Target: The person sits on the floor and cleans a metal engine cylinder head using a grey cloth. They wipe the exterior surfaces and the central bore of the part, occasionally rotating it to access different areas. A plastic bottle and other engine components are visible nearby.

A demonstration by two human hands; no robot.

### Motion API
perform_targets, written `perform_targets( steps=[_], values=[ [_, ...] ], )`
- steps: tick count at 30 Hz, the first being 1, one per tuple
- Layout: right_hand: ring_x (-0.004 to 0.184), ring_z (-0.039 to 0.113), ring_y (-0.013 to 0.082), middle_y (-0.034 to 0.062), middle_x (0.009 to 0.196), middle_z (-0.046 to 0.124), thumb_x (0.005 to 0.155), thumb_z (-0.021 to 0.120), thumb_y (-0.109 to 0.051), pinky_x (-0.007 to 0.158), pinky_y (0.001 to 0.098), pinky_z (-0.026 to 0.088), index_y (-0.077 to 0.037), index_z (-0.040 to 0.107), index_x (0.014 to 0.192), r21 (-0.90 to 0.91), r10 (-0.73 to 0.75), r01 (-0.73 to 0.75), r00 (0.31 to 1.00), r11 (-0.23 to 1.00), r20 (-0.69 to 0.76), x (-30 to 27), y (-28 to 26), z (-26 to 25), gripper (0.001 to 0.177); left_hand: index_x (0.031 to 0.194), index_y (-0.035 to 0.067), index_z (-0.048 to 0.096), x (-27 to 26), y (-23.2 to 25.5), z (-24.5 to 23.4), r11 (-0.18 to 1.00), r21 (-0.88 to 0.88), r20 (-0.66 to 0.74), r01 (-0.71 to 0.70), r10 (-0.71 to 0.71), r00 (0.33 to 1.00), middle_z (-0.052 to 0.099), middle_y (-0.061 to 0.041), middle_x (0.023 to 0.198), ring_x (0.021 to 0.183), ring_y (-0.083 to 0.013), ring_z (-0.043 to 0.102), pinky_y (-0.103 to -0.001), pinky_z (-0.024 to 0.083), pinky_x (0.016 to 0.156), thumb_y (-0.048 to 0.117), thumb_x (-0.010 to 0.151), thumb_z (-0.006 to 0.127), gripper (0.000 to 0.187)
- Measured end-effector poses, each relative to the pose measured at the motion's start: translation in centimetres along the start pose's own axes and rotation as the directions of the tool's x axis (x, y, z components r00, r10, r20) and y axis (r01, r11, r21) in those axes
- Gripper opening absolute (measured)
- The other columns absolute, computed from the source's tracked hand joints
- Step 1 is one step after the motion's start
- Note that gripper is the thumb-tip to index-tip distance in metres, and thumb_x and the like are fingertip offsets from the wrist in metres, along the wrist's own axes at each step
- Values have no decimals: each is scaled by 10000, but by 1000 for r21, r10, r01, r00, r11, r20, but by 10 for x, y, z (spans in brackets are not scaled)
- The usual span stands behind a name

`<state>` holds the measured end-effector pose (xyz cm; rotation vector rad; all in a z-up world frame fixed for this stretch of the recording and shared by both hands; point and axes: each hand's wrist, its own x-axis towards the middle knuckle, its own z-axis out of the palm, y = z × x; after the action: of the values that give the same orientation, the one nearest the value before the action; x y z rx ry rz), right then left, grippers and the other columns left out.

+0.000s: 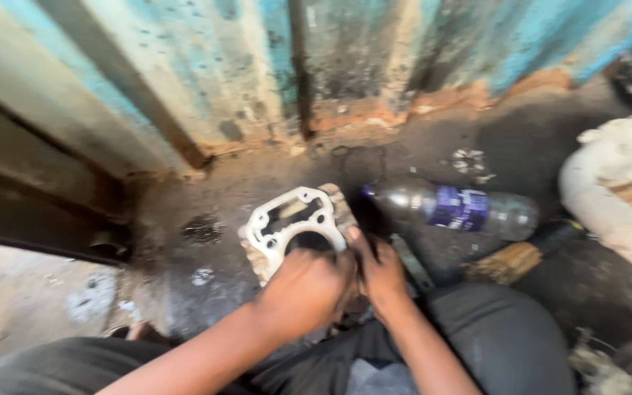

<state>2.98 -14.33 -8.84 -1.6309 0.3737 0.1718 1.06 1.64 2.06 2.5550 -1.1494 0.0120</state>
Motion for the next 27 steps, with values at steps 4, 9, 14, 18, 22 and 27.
perform_targets(
  steps=[4, 9, 14, 18, 22, 27],
  values=[
    [815, 711, 146, 55, 880, 779, 930, 599, -586, 735, 276, 540, -32, 748, 1053, -160, -111, 113, 994, 981, 21, 20, -10, -4, 587, 937, -24, 633, 8, 20, -36, 998, -30, -84, -51, 48, 995, 627, -141, 575, 474, -338, 614, -486, 476, 454, 203, 919, 625, 228],
    [820, 664, 145, 28, 968, 748, 837, 609, -680, 608, 332, 523, -85, 730, 1191, 70, 231, -230, 973, 971, -6, 23, -19, 3, 704, 943, 68, 686, -18, -52, -72, 783, -165, -201, 599, -621, 757, 695, -185, 699, 741, -413, 673, -542, 511, 672, 410, 999, 505, 391],
    [724, 629, 274, 121, 945, 730, 870, 566, -699, 592, 431, 484, -98, 737, 1214, -123, 388, -390, 921, 913, -34, 25, -27, 8, 713, 1135, 76, 710, -35, -81, -64, 683, -368, -111, 632, -706, 699, 719, -232, 951, 970, -411, 664, -516, 507, 845, 449, 1016, 479, 455],
    [815, 692, 242, 115, 941, 748, 926, 588, -653, 718, 369, 538, -51, 746, 1151, -556, -64, 7, 995, 831, -82, 21, -36, -12, 662, 1182, 140, 690, -36, -64, -61, 674, -334, 145, 660, -655, 742, 748, -163, 1033, 1051, -330, 684, -458, 521, 916, 494, 1007, 467, 454],
    [843, 711, 308, 180, 970, 754, 959, 679, -458, 716, 352, 518, -10, 734, 1167, -600, -319, 147, 928, 786, -192, 2, -59, -40, 497, 1139, 134, 706, -56, -9, -38, 714, -550, 398, 434, -233, 887, 759, -76, 1129, 1058, -283, 725, -416, 559, 891, 206, 767, 664, 382],
    [980, 734, 188, 111, 1096, 750, 999, 616, -330, 703, 336, 573, -17, 698, 1153, -196, -179, 136, 959, 971, -218, -18, -86, -65, 358, 1289, 12, 592, -65, 83, 49, 931, -365, 190, 28, 45, 981, 613, -314, 1312, 1041, -465, 672, -551, 540, 789, 180, 980, 632, 353]
  ],
)
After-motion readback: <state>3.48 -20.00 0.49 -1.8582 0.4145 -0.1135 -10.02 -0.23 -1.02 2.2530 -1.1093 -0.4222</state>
